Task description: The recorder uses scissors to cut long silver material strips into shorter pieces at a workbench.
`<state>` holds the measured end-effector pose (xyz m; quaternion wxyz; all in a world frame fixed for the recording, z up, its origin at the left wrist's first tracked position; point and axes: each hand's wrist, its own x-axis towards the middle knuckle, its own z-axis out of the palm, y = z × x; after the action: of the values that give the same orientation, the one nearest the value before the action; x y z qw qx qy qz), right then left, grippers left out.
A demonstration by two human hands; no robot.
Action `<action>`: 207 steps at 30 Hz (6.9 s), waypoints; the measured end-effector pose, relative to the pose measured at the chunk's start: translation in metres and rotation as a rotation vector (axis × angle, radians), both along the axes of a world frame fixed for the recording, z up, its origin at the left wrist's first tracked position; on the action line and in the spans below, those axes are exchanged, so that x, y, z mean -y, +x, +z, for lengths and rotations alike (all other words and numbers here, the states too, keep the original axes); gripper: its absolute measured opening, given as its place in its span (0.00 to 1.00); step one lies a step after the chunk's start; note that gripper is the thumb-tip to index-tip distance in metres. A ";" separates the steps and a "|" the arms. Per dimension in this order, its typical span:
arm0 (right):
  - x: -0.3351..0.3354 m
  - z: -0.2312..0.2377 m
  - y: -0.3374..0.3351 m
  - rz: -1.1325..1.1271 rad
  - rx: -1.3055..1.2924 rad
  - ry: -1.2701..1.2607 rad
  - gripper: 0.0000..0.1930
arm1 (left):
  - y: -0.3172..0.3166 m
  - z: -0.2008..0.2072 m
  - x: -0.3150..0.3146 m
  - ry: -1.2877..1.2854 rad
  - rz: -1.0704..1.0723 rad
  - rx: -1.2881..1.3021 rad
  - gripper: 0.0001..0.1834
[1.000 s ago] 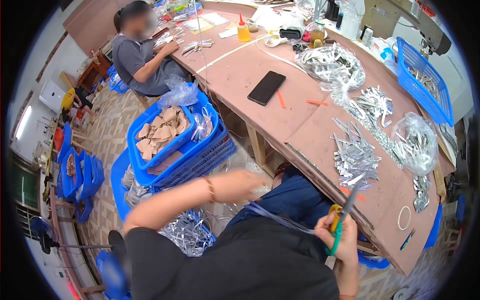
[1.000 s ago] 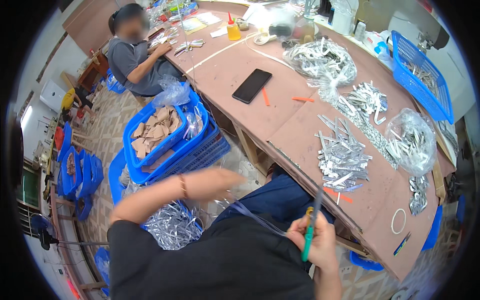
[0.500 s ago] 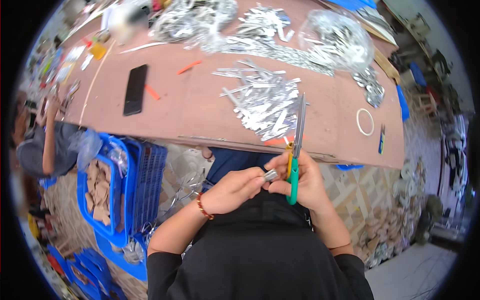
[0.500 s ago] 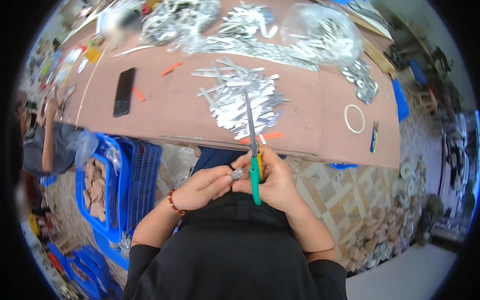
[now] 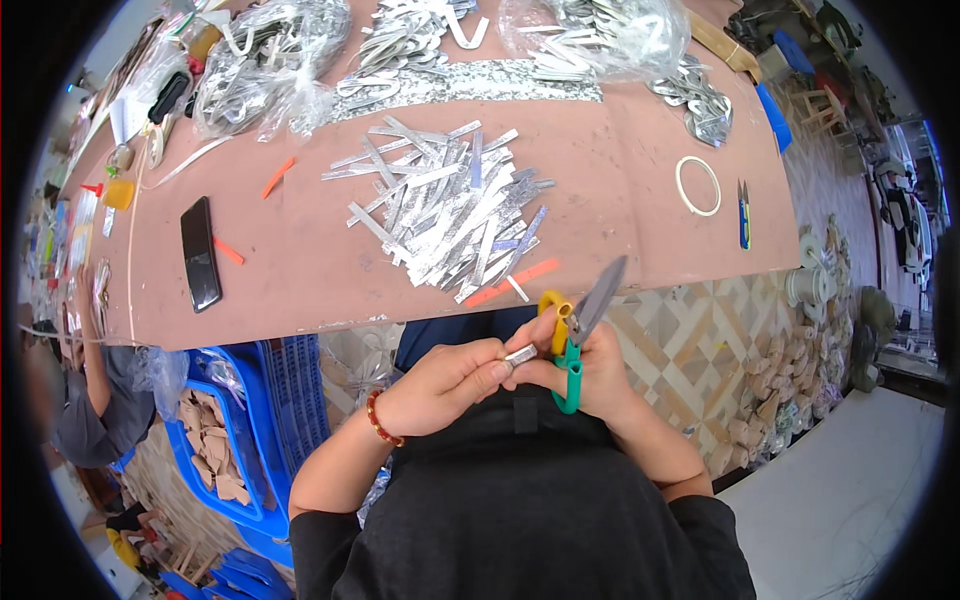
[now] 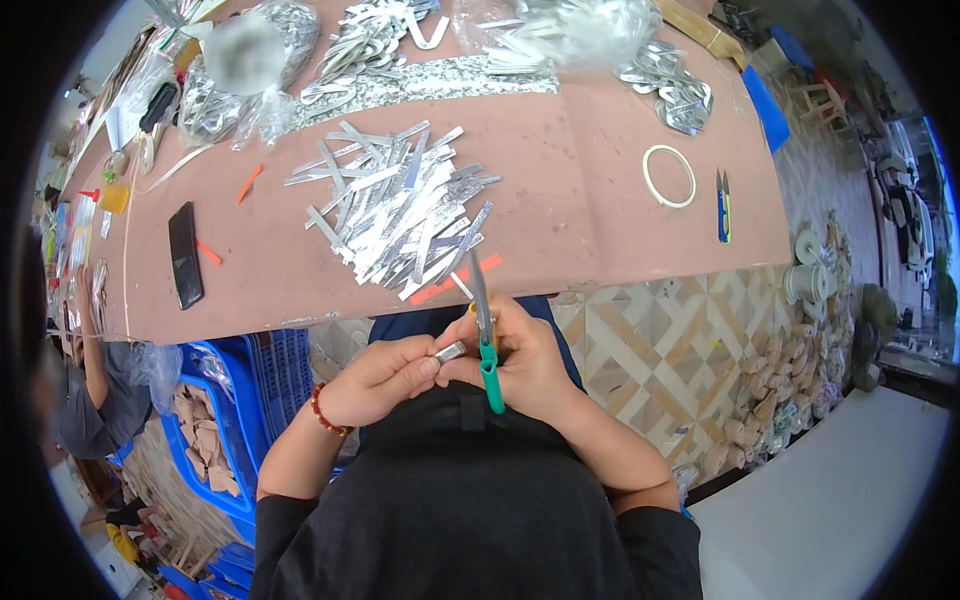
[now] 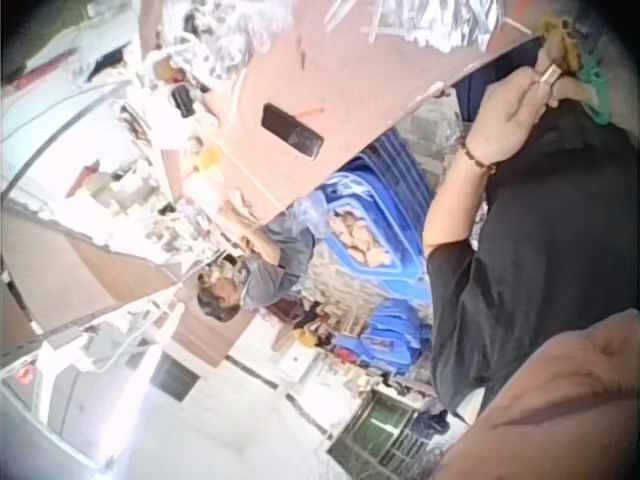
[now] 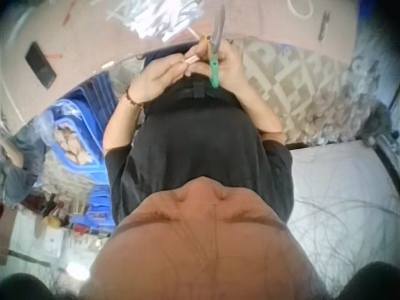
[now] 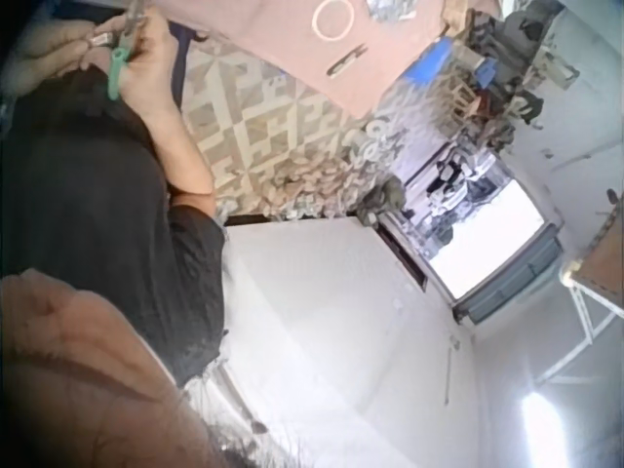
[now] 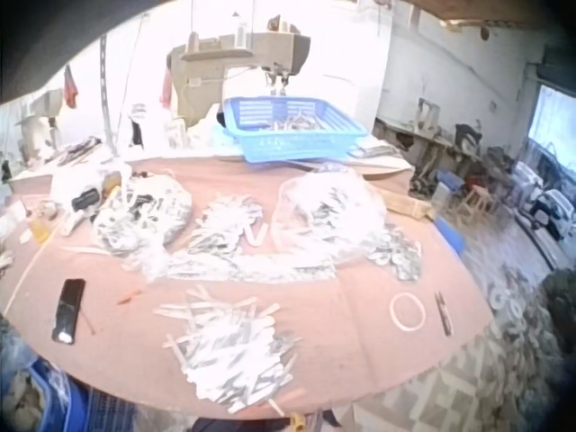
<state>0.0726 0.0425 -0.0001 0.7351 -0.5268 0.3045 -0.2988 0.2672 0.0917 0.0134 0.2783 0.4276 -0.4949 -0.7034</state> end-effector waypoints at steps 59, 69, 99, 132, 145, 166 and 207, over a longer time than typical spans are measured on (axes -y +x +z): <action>-0.031 -0.009 -0.072 -0.011 -0.410 0.339 0.06 | -0.001 -0.017 0.000 -0.215 0.464 0.624 0.05; -0.031 -0.008 -0.074 0.003 -0.372 0.499 0.07 | -0.005 -0.019 -0.002 -0.226 0.559 0.667 0.05; 0.021 0.008 0.006 0.387 -0.514 -0.238 0.25 | 0.012 -0.011 0.011 -0.013 0.888 -0.261 0.03; 0.000 0.014 -0.052 0.452 -0.706 -0.183 0.34 | 0.002 -0.017 -0.001 0.004 0.594 -0.280 0.22; -0.005 0.014 -0.055 0.361 -0.735 -0.187 0.23 | -0.002 -0.015 0.005 0.074 0.500 -0.180 0.23; -0.021 -0.011 -0.087 0.067 -0.567 0.267 0.09 | 0.015 -0.020 0.004 -0.065 0.239 0.426 0.08; 0.017 0.008 -0.016 0.452 -0.633 -0.230 0.33 | 0.007 -0.015 0.014 -0.077 0.902 -0.252 0.05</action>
<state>0.0568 0.0257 0.0083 0.5886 -0.7252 0.3569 0.0153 0.2741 0.0773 -0.0017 0.6296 0.5006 -0.2478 -0.5399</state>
